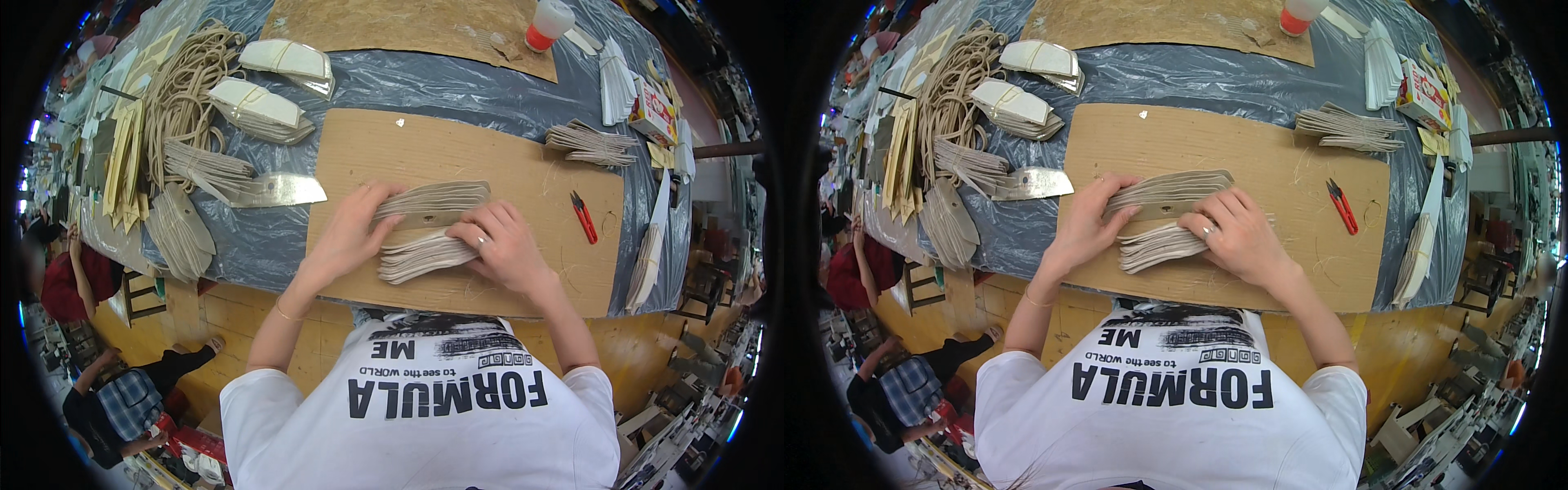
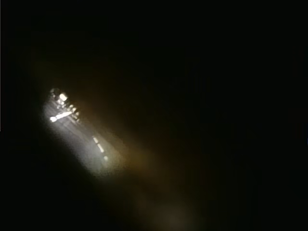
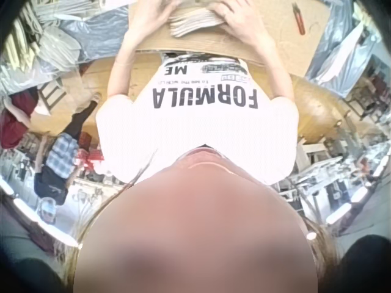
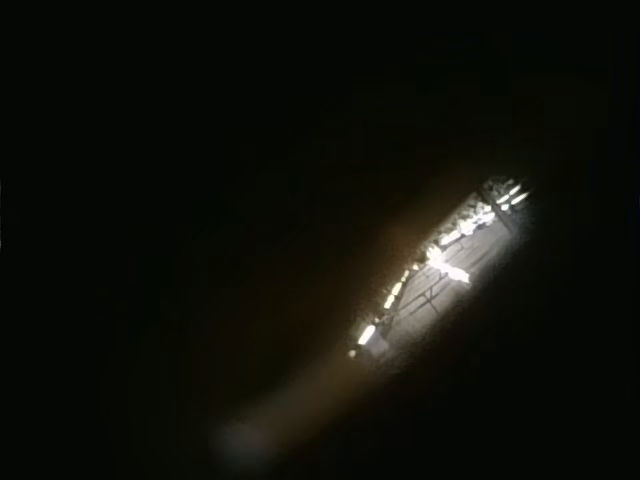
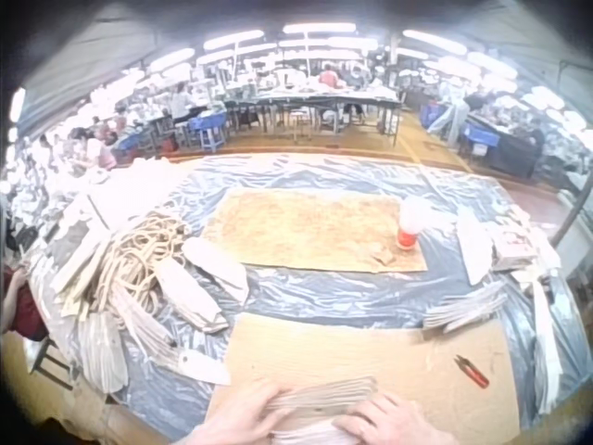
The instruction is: The person uses pliers to trim the edges of silver fabric pieces on a workbench, then stacks the trimmed pieces and hands them to a coworker. The person also handles a stack of white fabric pieces and passes them to the coworker.
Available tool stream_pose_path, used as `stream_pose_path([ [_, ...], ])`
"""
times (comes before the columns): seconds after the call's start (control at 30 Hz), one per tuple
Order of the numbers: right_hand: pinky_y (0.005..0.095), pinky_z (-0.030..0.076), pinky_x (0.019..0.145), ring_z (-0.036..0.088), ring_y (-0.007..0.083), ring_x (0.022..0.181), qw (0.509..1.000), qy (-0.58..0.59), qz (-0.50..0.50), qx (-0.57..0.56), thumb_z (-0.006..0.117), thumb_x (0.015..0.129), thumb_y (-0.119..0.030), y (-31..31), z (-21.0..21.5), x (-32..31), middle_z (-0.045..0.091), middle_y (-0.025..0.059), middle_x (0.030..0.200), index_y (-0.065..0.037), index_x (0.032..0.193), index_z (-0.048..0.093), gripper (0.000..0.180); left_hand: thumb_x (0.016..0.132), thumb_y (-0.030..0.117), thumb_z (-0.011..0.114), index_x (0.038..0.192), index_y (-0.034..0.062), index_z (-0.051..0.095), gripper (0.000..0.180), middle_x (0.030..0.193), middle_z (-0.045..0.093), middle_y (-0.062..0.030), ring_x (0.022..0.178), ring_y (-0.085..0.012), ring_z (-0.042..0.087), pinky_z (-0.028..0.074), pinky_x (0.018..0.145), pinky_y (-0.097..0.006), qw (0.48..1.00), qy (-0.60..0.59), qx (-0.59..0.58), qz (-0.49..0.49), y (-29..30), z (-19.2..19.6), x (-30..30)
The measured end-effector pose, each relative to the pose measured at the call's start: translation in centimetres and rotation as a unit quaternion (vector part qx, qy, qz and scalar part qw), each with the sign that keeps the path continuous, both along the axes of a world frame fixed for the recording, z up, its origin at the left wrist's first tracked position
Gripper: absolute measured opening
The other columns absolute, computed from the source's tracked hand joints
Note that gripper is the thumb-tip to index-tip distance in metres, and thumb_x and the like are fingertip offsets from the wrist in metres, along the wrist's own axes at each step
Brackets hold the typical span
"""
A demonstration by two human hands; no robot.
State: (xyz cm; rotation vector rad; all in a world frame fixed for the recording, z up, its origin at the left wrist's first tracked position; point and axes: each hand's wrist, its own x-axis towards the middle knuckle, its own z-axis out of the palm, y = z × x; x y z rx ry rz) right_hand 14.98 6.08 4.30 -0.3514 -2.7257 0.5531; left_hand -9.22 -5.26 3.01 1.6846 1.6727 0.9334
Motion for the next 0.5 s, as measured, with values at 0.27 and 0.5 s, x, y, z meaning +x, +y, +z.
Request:
stream_pose_path([
  [0.27, 0.0446, 0.034, 0.103, 0.05, 0.0287, 0.12, 0.995, 0.019, -0.079, 0.063, 0.088, 0.057, -0.044, 0.0, -2.6, -1.4, 0.053, 0.0094, 0.127, -0.013, 0.128, 0.06, 0.083, 0.078, 0.042, 0.08, 0.125, 0.0012, 0.052, 0.068, 0.111, 0.061, -0.0159, 0.104, -0.0369, 0.059, 0.045, 0.091, -0.046, 0.999, 0.022, 0.005, 0.029, -1.2, -0.2, 1.9],
  [0.5, 0.0501, 0.03, 0.112, 0.038, 0.0391, 0.135, 0.951, 0.114, -0.208, -0.197, 0.092, 0.037, -0.062, 1.5, -4.6, 1.4, 0.037, 0.0198, 0.149, -0.011, 0.154, 0.03, 0.142, 0.07, 0.036, 0.085, 0.129, 0.0046, 0.049, 0.076, 0.116, 0.061, -0.0159, 0.107, -0.0367, 0.059, 0.044, 0.093, -0.047, 0.995, 0.087, 0.004, 0.045, -1.3, -0.7, 4.0],
])
